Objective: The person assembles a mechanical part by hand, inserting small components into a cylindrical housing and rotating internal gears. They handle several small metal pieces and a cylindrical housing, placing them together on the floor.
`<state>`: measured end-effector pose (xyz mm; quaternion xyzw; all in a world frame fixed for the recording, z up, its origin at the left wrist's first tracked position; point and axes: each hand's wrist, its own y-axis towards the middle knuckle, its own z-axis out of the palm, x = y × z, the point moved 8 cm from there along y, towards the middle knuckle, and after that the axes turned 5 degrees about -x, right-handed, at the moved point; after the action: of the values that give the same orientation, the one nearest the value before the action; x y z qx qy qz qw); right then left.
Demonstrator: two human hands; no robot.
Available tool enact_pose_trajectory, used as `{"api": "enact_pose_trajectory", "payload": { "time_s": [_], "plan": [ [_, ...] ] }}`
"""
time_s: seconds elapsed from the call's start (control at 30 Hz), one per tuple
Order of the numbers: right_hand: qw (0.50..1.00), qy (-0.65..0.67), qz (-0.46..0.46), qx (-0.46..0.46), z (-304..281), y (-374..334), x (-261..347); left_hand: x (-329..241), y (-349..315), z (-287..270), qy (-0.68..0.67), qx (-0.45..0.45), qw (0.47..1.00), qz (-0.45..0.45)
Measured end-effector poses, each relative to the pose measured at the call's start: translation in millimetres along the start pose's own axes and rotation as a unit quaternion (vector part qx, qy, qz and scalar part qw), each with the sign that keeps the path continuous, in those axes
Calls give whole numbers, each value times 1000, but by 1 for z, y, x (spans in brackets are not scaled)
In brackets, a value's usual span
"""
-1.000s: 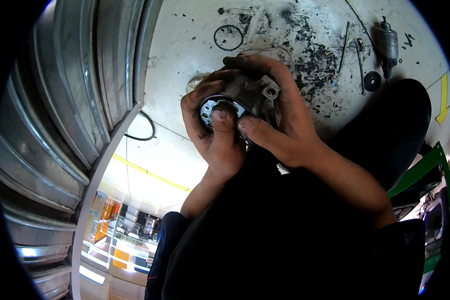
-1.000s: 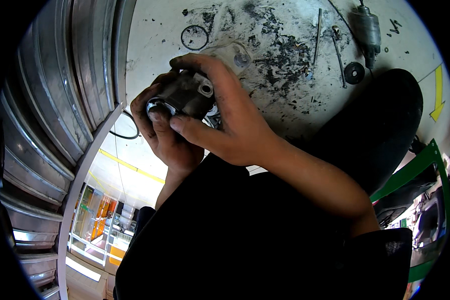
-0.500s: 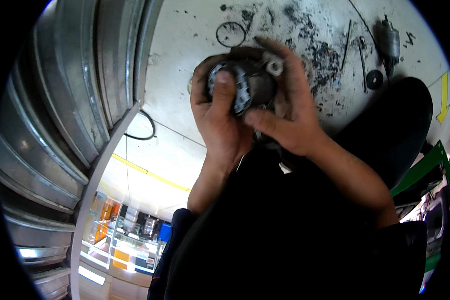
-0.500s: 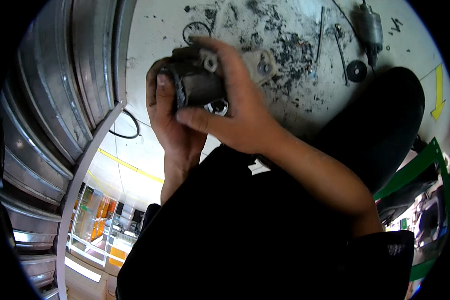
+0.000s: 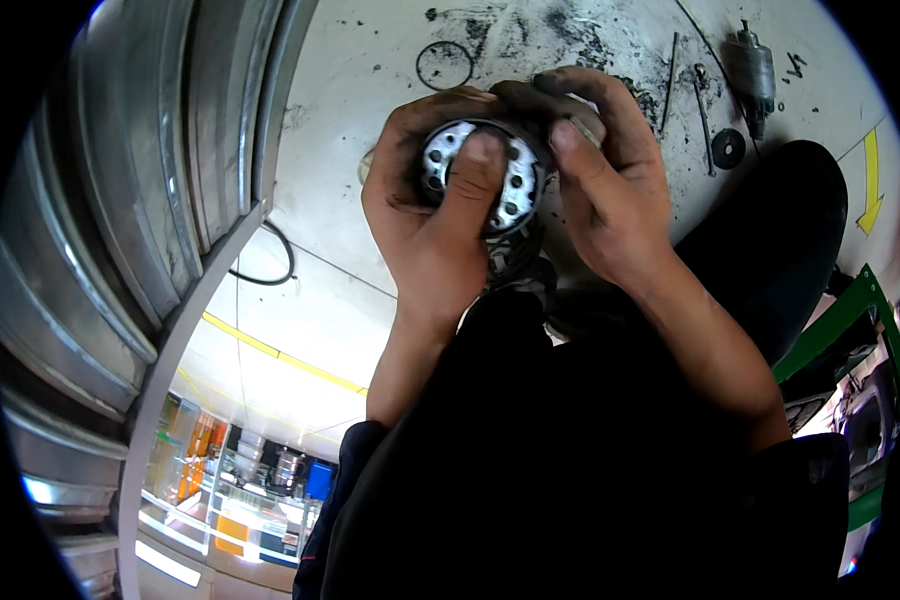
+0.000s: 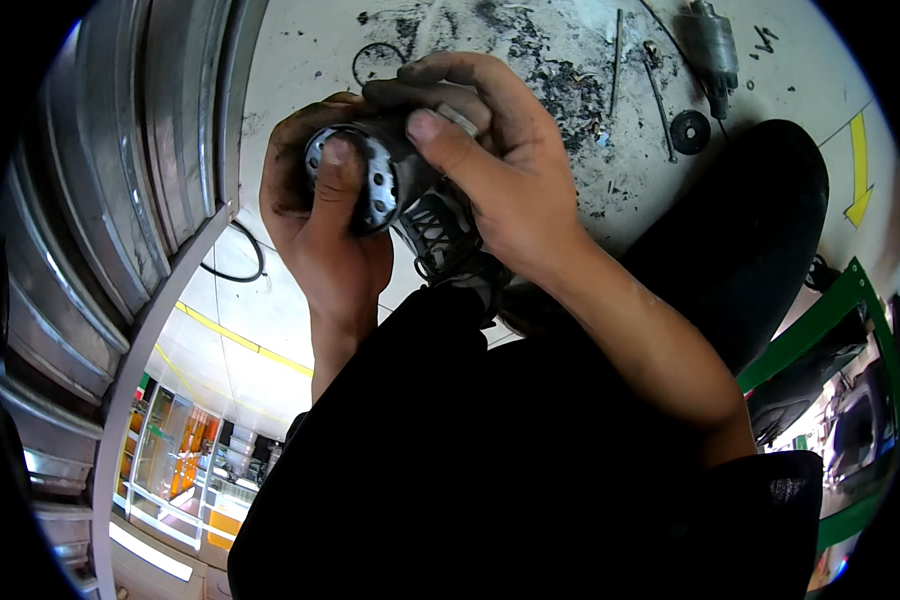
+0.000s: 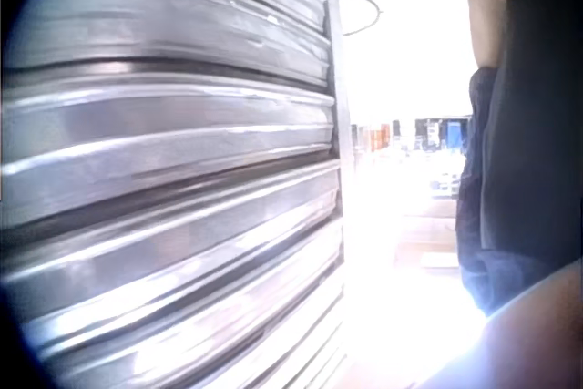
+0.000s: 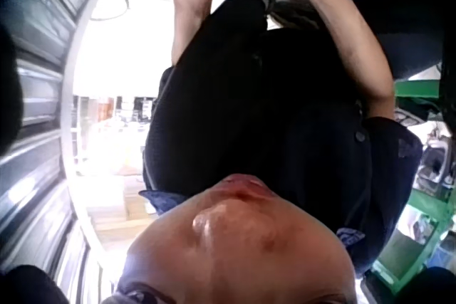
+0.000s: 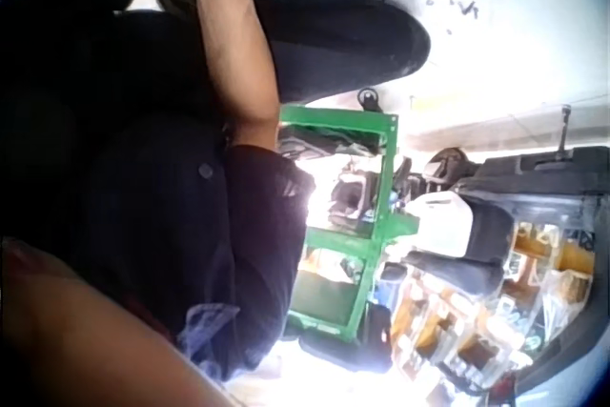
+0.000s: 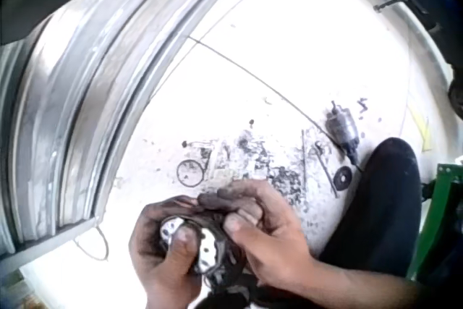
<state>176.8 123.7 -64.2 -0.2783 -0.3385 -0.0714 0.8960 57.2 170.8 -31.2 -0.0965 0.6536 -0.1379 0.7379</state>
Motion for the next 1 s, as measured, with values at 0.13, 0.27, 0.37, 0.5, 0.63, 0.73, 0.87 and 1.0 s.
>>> {"api": "enact_pose_trajectory", "payload": {
  "time_s": [0.13,0.27,0.37,0.5,0.63,0.73,0.87,1.0],
  "plan": [
    [993,-63,9,104,-4,-4,-9,-9,9,-5,52,62,995,49],
    [988,-64,22,137,-5,-6,-11,-12,15,-3,44,104,991,66],
    [983,-93,-18,156,-10,-7,-11,-6,11,0,9,124,992,21],
    [985,-65,11,161,-9,-8,-14,-5,9,2,-15,136,991,-3],
    [977,-122,-37,172,-6,-4,-10,-4,7,1,35,187,982,14],
    [968,-149,66,190,0,-6,-10,-11,2,1,113,188,973,70],
    [924,-257,67,275,4,-8,-10,-9,-8,0,169,224,956,80],
    [933,-240,79,255,-9,-32,-6,-10,-23,12,269,298,914,62]
  ]
}}
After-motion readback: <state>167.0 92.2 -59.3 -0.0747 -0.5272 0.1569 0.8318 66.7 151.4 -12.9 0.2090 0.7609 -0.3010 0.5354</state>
